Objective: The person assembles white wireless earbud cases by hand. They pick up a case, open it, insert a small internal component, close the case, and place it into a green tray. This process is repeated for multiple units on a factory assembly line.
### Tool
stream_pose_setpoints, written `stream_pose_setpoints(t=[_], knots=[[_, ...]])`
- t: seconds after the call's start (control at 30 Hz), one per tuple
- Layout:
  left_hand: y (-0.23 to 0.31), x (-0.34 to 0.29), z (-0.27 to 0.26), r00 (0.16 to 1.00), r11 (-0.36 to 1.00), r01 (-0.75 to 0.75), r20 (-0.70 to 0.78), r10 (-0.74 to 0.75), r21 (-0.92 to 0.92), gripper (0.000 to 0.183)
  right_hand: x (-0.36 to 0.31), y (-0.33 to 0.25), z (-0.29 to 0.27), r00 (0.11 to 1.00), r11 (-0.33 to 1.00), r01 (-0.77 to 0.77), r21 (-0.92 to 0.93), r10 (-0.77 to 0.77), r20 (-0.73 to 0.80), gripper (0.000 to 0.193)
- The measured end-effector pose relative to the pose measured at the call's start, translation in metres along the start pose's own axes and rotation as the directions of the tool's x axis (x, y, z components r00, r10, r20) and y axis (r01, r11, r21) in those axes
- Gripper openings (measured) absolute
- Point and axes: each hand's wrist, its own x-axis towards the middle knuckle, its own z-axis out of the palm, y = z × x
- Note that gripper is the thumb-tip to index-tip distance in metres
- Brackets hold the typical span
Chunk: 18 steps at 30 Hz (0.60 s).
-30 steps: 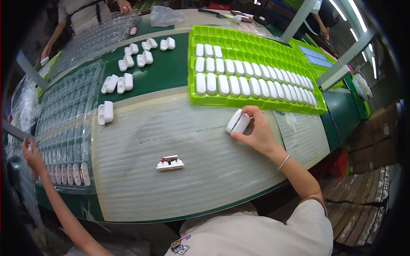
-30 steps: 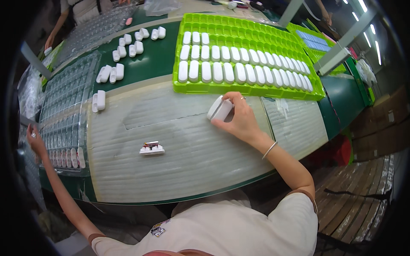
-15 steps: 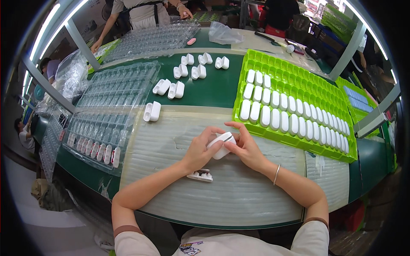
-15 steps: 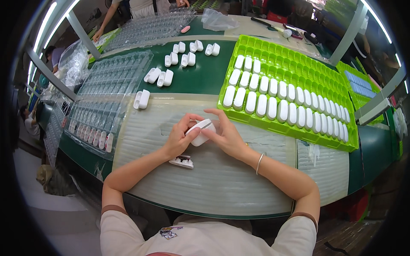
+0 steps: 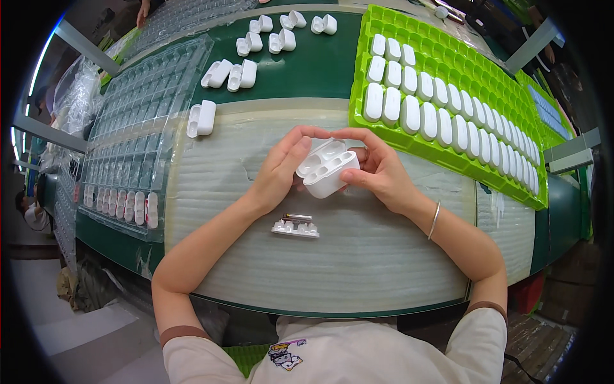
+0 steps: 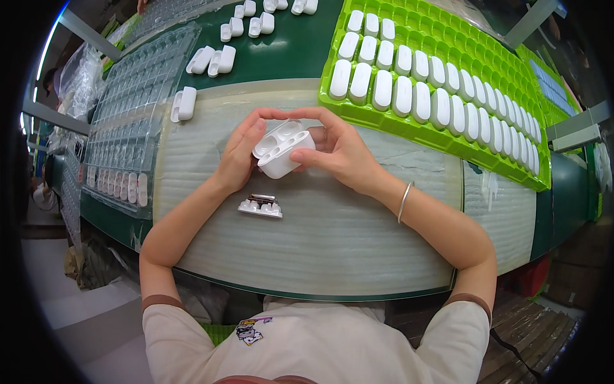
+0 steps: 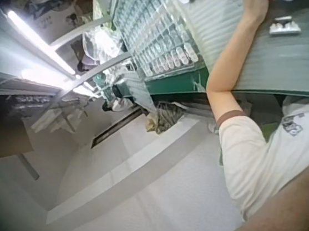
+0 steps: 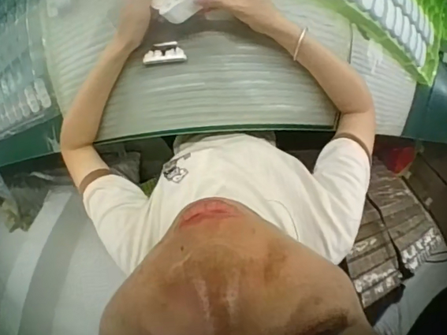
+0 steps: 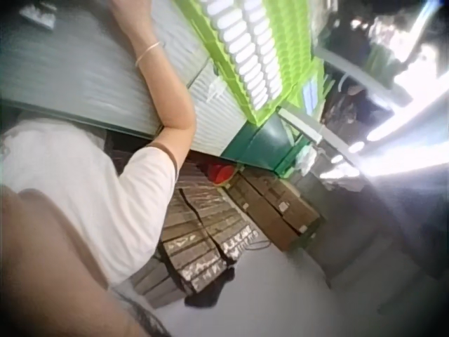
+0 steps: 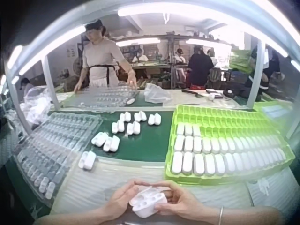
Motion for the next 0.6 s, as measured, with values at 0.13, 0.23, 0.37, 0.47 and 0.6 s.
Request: stream_pose_setpoints(t=[0.13, 0.23, 0.37, 0.47, 0.6], knots=[[0.0036, -0.0004, 0.0000, 1.000, 0.999, 0.009, -0.005, -0.008, 0.036, 0.032, 0.0009, -0.0011, -0.0013, 1.000, 0.999, -0.026, 0.022, 0.026, -0.003, 0.051], [0.0055, -0.0009, -0.0013, 1.000, 0.999, 0.022, -0.004, -0.022, 0.029, 0.033, 0.0012, -0.0008, -0.0024, 0.999, 0.999, -0.040, 0.033, 0.040, -0.003, 0.051], [0.0055, -0.0015, -0.0015, 1.000, 0.999, 0.023, -0.014, -0.023, 0.049, 0.033, 0.0014, -0.0008, -0.0016, 0.999, 0.999, -0.040, 0.028, 0.040, -0.005, 0.051], [0.0045, -0.0014, -0.0028, 1.000, 0.999, 0.020, 0.000, -0.020, 0.033, 0.033, 0.0008, -0.0017, -0.0012, 0.999, 0.999, -0.044, 0.024, 0.045, -0.009, 0.052], [0.0067, -0.0043, -0.0048, 0.999, 0.998, -0.004, 0.050, 0.001, 0.067, 0.034, 0.0008, -0.0028, 0.0004, 0.996, 0.997, -0.070, 0.013, 0.071, -0.045, 0.054]])
